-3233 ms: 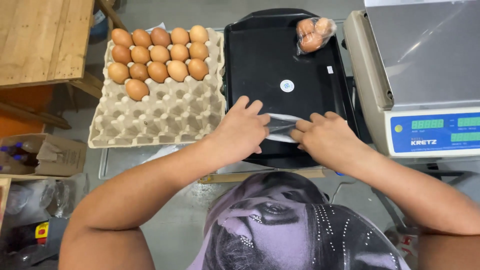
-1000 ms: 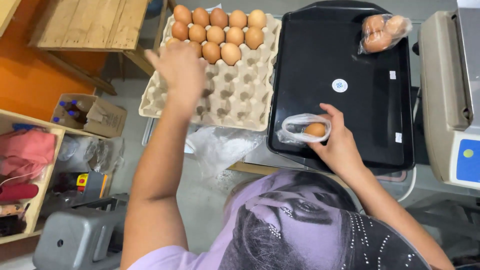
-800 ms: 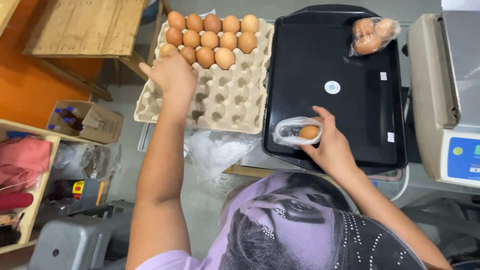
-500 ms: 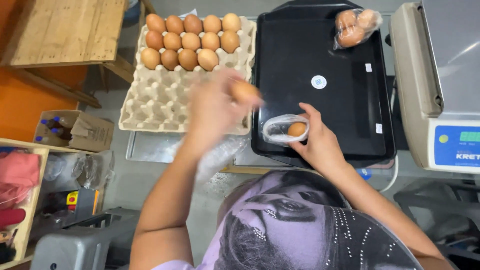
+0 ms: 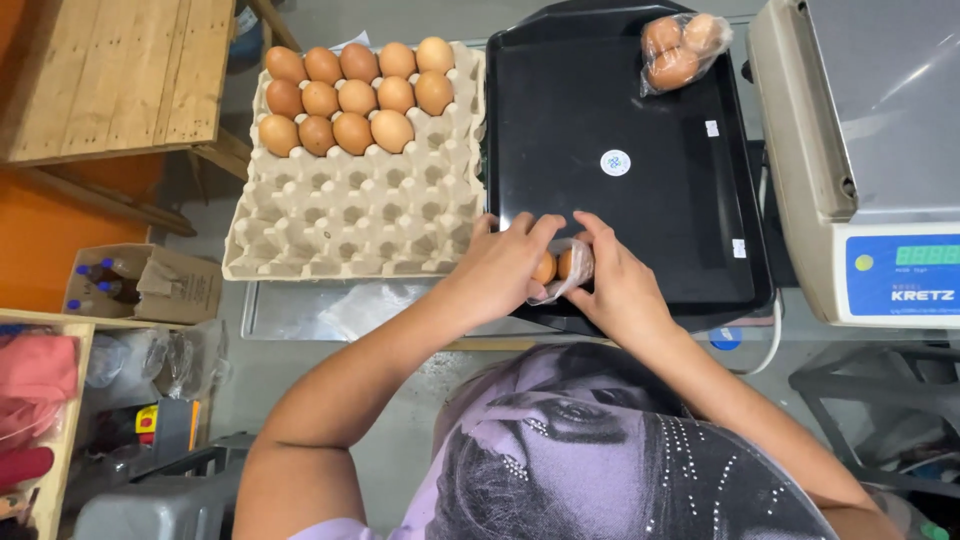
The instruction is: The person is taking eggs from a large cardboard tray and placing them into small individual plastic bags, then setting the bags onto a black tray.
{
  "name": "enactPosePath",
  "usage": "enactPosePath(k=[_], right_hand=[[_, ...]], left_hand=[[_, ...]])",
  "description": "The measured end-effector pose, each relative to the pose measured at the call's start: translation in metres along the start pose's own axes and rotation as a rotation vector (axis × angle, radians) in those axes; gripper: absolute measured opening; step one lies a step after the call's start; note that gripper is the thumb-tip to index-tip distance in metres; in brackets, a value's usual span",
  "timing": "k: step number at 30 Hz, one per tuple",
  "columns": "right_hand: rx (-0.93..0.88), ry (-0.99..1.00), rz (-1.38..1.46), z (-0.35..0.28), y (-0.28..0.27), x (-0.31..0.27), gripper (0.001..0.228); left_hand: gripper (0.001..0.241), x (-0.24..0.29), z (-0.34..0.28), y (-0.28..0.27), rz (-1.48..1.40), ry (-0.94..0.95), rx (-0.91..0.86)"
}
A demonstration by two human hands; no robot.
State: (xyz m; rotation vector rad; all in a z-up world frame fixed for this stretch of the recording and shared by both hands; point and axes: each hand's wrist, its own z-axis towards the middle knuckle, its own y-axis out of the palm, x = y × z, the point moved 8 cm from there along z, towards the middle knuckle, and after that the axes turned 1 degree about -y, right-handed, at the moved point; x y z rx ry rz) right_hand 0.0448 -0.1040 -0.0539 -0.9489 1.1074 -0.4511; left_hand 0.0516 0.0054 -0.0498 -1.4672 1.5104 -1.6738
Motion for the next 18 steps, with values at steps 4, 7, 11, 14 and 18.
enactPosePath(k=[4, 7, 11, 14, 18], right_hand=[[-0.028, -0.003, -0.011, 0.0, 0.002, 0.0, 0.085], [-0.047, 0.007, -0.021, 0.001, 0.001, -0.003, 0.086], [-0.05, 0.005, 0.0, 0.002, 0.002, -0.001, 0.087], [-0.048, -0.008, 0.076, 0.003, 0.0, -0.002, 0.086], [-0.023, -0.074, 0.147, 0.004, -0.004, -0.004, 0.085]], left_hand=[[0.082, -0.002, -0.004, 0.005, 0.014, 0.005, -0.035], [0.083, 0.001, -0.005, 0.006, 0.056, 0.007, -0.047], [0.088, -0.004, -0.003, 0.002, 0.085, -0.048, -0.084], [0.086, -0.007, -0.004, -0.003, 0.079, -0.075, -0.079], [0.083, -0.002, -0.005, -0.015, 0.044, -0.098, -0.007]])
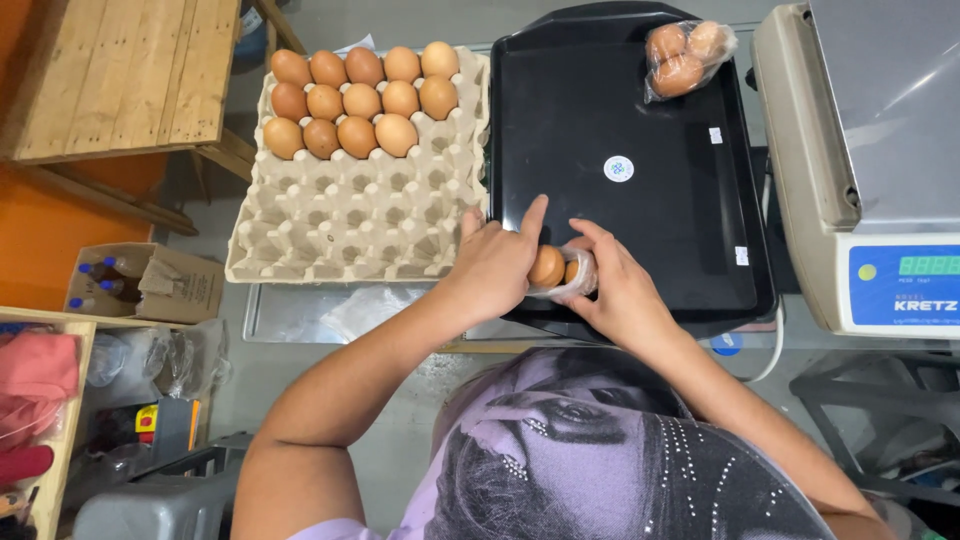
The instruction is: The person is taking eggs from a large cardboard tray and placing them into small individual plastic bags, then setting the bags onto a black tray.
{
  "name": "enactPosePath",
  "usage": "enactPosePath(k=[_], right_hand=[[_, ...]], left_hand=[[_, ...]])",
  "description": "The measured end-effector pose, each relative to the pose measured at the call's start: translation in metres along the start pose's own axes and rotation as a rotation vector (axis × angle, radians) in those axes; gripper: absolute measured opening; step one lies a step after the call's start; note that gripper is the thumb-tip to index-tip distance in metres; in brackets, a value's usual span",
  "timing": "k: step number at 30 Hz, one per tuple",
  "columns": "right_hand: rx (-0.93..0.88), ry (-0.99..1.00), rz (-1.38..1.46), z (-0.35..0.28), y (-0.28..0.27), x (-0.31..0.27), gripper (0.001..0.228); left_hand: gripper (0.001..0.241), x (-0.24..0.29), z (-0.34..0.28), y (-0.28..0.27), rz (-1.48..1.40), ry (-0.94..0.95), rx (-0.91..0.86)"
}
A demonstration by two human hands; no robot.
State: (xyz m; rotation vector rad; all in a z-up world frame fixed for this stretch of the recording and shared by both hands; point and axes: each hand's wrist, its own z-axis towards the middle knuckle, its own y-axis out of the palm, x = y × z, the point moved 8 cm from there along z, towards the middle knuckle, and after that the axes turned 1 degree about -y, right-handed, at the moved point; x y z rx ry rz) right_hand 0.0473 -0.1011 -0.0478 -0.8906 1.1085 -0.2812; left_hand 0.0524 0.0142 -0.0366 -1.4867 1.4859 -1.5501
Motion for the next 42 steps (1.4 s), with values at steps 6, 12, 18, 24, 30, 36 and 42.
enactPosePath(k=[6, 12, 18, 24, 30, 36, 42], right_hand=[[-0.007, -0.166, -0.039, 0.0, 0.001, -0.01, 0.077], [-0.01, -0.157, -0.052, -0.001, 0.004, -0.007, 0.068], [-0.046, -0.132, -0.095, 0.0, 0.01, -0.004, 0.063], [-0.005, -0.112, -0.048, 0.0, 0.003, -0.007, 0.054], [0.069, -0.053, 0.043, -0.002, -0.003, 0.001, 0.065], [0.039, 0.059, 0.241, -0.003, -0.005, 0.009, 0.085], [0.089, -0.018, 0.237, -0.004, -0.005, 0.015, 0.088]], left_hand=[[0.084, 0.007, -0.013, -0.035, -0.041, -0.018, 0.128], [0.083, -0.002, -0.01, -0.004, 0.092, -0.028, 0.105], [0.087, 0.002, -0.008, 0.003, 0.061, -0.035, 0.091], [0.078, 0.009, -0.021, -0.042, -0.075, 0.036, 0.428], [0.038, -0.045, -0.001, -0.048, 0.074, -0.073, 0.533], [0.033, -0.164, 0.016, -0.082, 0.554, -0.289, 0.737], [0.023, -0.155, 0.017, -0.091, 0.778, 0.001, 0.738]])
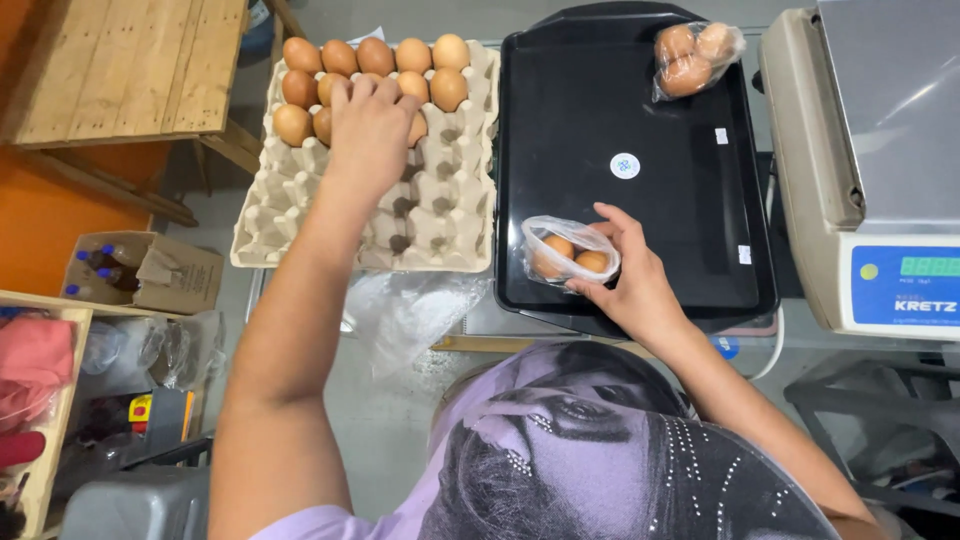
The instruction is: The person is taking eggs from a large cardboard tray and placing them into small individual plastic bags, then setting the bags onto a black tray.
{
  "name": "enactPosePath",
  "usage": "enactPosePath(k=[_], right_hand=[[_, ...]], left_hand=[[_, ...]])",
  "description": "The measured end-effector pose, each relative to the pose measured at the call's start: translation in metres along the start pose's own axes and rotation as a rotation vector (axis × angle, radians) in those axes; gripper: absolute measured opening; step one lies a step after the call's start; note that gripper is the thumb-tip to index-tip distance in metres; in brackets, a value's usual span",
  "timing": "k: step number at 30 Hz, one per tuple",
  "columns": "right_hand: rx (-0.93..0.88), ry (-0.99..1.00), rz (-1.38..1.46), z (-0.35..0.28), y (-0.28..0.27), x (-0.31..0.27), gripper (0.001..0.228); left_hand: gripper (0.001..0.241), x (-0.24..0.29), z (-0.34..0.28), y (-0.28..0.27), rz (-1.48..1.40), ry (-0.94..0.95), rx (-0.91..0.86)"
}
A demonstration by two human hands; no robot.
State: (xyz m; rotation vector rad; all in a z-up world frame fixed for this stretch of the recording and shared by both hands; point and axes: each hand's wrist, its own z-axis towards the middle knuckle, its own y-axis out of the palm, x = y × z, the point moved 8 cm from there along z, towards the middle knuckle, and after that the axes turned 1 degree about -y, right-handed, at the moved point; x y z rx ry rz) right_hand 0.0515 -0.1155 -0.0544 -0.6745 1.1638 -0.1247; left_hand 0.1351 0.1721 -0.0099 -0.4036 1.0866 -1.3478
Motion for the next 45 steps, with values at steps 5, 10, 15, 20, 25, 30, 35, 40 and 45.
enactPosePath(k=[5, 10, 15, 20, 25, 30, 35, 40, 45], right_hand=[[-0.019, 0.006, 0.004, -0.001, 0.001, -0.003, 0.087], [-0.034, -0.002, 0.013, -0.001, 0.001, -0.003, 0.085], [-0.047, 0.034, 0.013, 0.0, 0.002, 0.003, 0.088], [-0.005, 0.066, 0.012, 0.001, 0.0, -0.003, 0.089], [0.013, 0.059, 0.014, 0.001, -0.003, -0.006, 0.086], [0.053, 0.053, 0.085, -0.001, -0.009, -0.007, 0.079], [0.11, -0.085, 0.069, -0.004, -0.026, -0.008, 0.05], [0.114, -0.294, 0.065, 0.002, -0.042, -0.023, 0.018], [0.07, -0.401, -0.023, 0.014, -0.064, -0.055, 0.018]], left_hand=[[0.029, -0.005, 0.004, 0.017, -0.065, 0.035, -0.077], [0.024, -0.007, 0.008, 0.003, -0.067, 0.078, -0.029], [0.044, 0.003, 0.018, -0.072, -0.364, -0.129, -0.147], [0.046, 0.094, 0.01, -0.102, -1.317, -0.151, -0.25], [0.048, 0.152, 0.003, -0.096, -1.149, 0.059, -0.421], [0.047, 0.16, 0.003, -0.083, -1.028, 0.119, -0.503], [0.045, 0.158, 0.002, -0.082, -1.024, 0.131, -0.504], [0.057, 0.155, 0.0, -0.094, -1.102, 0.158, -0.58], [0.039, 0.156, -0.001, -0.107, -0.977, 0.404, -0.339]])
